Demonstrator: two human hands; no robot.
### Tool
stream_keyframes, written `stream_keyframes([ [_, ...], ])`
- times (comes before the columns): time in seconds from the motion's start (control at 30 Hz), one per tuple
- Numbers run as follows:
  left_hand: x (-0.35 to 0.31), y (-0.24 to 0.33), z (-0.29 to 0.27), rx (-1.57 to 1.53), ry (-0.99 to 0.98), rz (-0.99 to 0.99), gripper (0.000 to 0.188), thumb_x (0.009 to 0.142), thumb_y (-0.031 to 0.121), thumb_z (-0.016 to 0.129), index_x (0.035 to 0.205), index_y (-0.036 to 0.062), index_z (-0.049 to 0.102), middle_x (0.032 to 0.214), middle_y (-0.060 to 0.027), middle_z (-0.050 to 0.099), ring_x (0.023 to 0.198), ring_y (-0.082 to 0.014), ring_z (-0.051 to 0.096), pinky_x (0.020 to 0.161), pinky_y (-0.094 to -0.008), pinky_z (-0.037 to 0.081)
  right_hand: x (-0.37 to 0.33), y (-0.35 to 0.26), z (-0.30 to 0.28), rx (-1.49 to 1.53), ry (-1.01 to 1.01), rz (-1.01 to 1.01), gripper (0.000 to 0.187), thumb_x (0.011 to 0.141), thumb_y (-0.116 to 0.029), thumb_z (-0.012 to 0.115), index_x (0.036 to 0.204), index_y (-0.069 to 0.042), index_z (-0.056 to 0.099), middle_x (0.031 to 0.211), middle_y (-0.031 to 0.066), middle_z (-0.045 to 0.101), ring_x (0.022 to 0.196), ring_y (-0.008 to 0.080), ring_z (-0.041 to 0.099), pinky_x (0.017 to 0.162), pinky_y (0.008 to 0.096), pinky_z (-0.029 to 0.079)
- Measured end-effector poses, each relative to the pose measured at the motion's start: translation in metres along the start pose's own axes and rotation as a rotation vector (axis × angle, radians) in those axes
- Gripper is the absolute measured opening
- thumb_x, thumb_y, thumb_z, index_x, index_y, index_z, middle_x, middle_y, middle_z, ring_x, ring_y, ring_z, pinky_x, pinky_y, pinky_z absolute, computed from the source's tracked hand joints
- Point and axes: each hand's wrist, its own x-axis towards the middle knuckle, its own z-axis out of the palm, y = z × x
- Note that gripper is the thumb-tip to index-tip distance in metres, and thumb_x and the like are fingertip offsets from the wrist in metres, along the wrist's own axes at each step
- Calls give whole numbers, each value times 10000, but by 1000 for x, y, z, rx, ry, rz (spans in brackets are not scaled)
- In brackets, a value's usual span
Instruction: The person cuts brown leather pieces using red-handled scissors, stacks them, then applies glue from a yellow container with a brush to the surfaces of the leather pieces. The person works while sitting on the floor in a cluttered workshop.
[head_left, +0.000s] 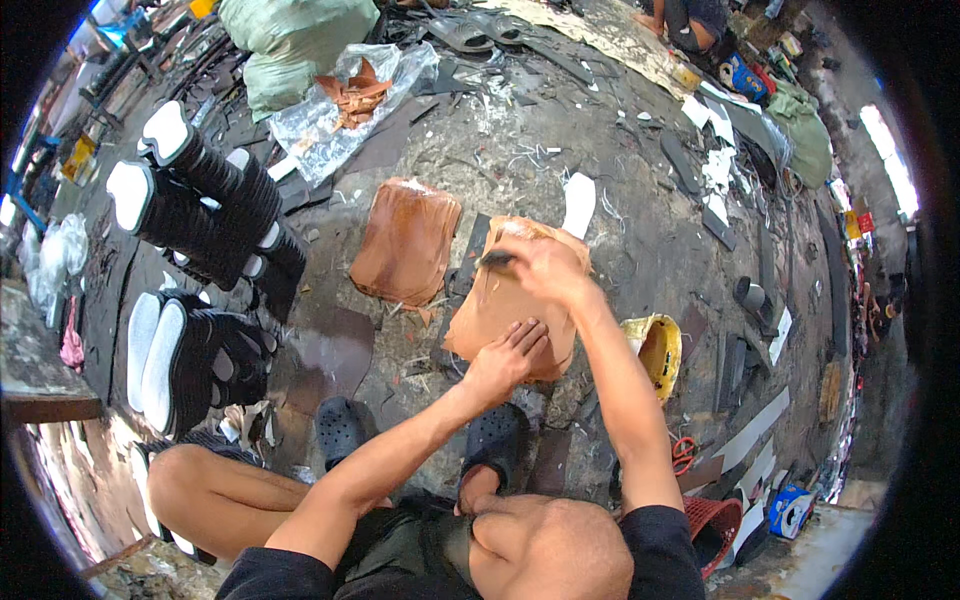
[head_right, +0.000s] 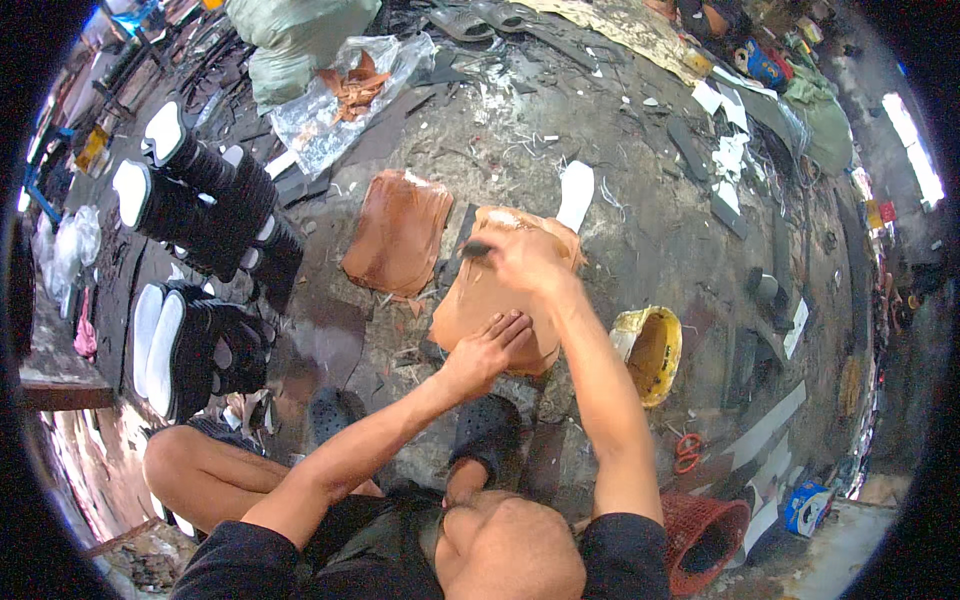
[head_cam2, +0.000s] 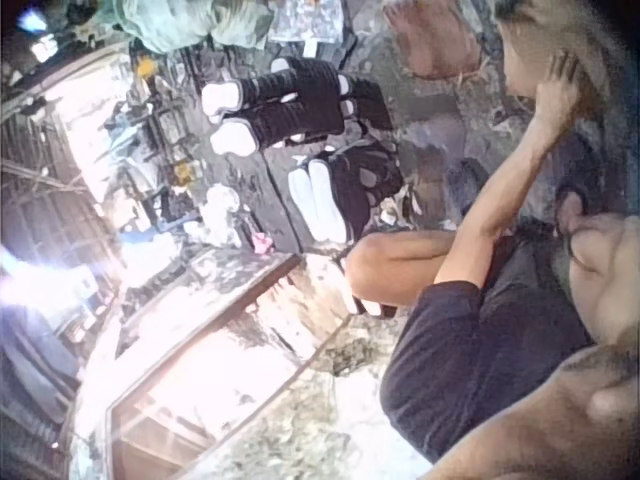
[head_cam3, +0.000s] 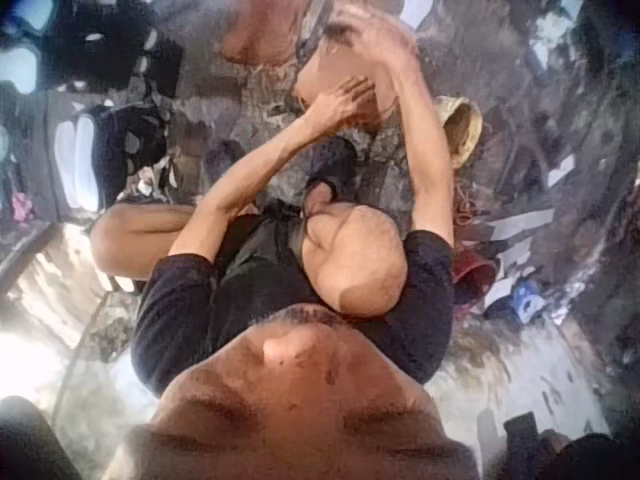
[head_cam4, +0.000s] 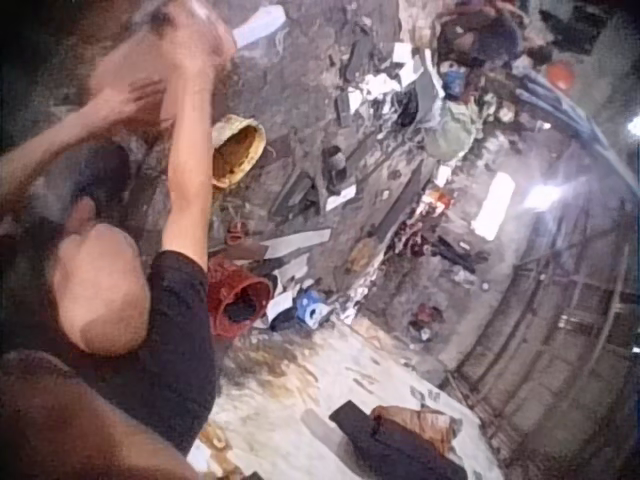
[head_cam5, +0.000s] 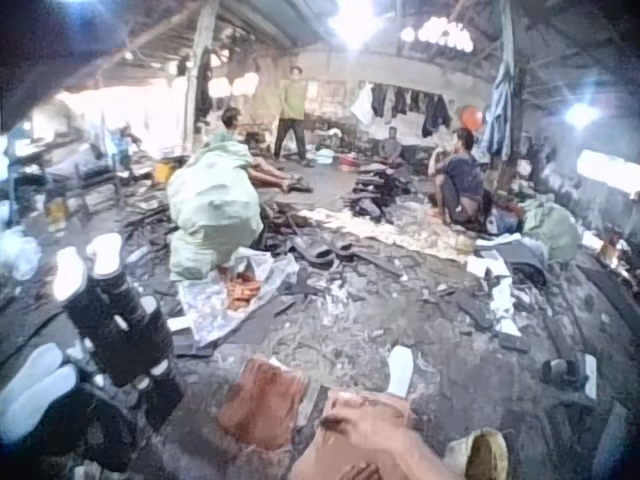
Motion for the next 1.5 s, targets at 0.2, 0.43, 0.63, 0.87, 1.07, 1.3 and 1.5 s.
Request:
stream_keyframes([
  [0.2, -57, 74, 32, -361, -507, 11, 544, 847, 131, 570, 1386, 63, 541, 1404, -158, 564, 1299, -328, 542, 1101, -453, 438, -90, -110, 58, -160, 74, -97, 303, 923, -148, 534, 1190, -207, 662, 1014, 102, 724, 847, 300, 720, 676, 418, 580],
  [0.43, -22, 77, 18, -535, -640, -203, 479, 851, 120, 582, 1327, 61, 579, 1429, -187, 539, 1298, -306, 545, 844, -382, 580, -127, -121, -20, 541, 483, 35, 306, 968, -100, 625, 1274, -96, 639, 1094, 119, 724, 915, 213, 715, 766, 362, 578],
  [0.63, 6, 26, 12, 138, -59, -99, 628, 820, 86, 580, 1426, -36, 470, 1499, -159, 485, 1426, -284, 431, 859, -319, 593, -73, -54, -134, 419, 555, -6, 264, 908, -29, 624, 1168, -51, 668, 1123, 160, 720, 1004, 294, 718, 874, 367, 549],
  [0.87, -17, 37, 28, 219, -57, -115, 577, 853, 99, 556, 1409, -43, 498, 1504, -152, 488, 1421, -284, 442, 911, -313, 577, -36, 29, -36, 202, 114, -29, 472, 742, 96, 521, 1051, -151, 780, 1084, 78, 754, 1036, 243, 717, 916, 363, 571],
  [1.07, -18, 34, 26, 178, -48, -92, 575, 842, 98, 575, 1401, -23, 513, 1485, -158, 510, 1399, -273, 474, 924, -334, 571, 6, 35, -25, -68, -83, -442, 275, 695, -40, 650, 872, -201, 785, 1019, -13, 751, 1142, 222, 629, 1129, 427, 385],
  [1.3, -6, 35, 7, 67, -132, -116, 581, 827, 58, 588, 1399, -4, 512, 1497, -154, 498, 1377, -285, 496, 932, -366, 566, -88, 90, -56, 22, -5, 420, 336, 845, -146, 646, 1111, -328, 741, 1116, 20, 741, 1020, 269, 702, 890, 413, 548],
  [1.5, -12, 24, 21, 160, -94, -77, 617, 805, 84, 635, 1404, 5, 505, 1501, -137, 496, 1388, -279, 484, 885, -358, 586, -121, 18, -43, 141, -53, 398, 356, 877, -210, 663, 1227, -272, 671, 1120, 128, 723, 1061, 350, 678, 914, 482, 527],
])
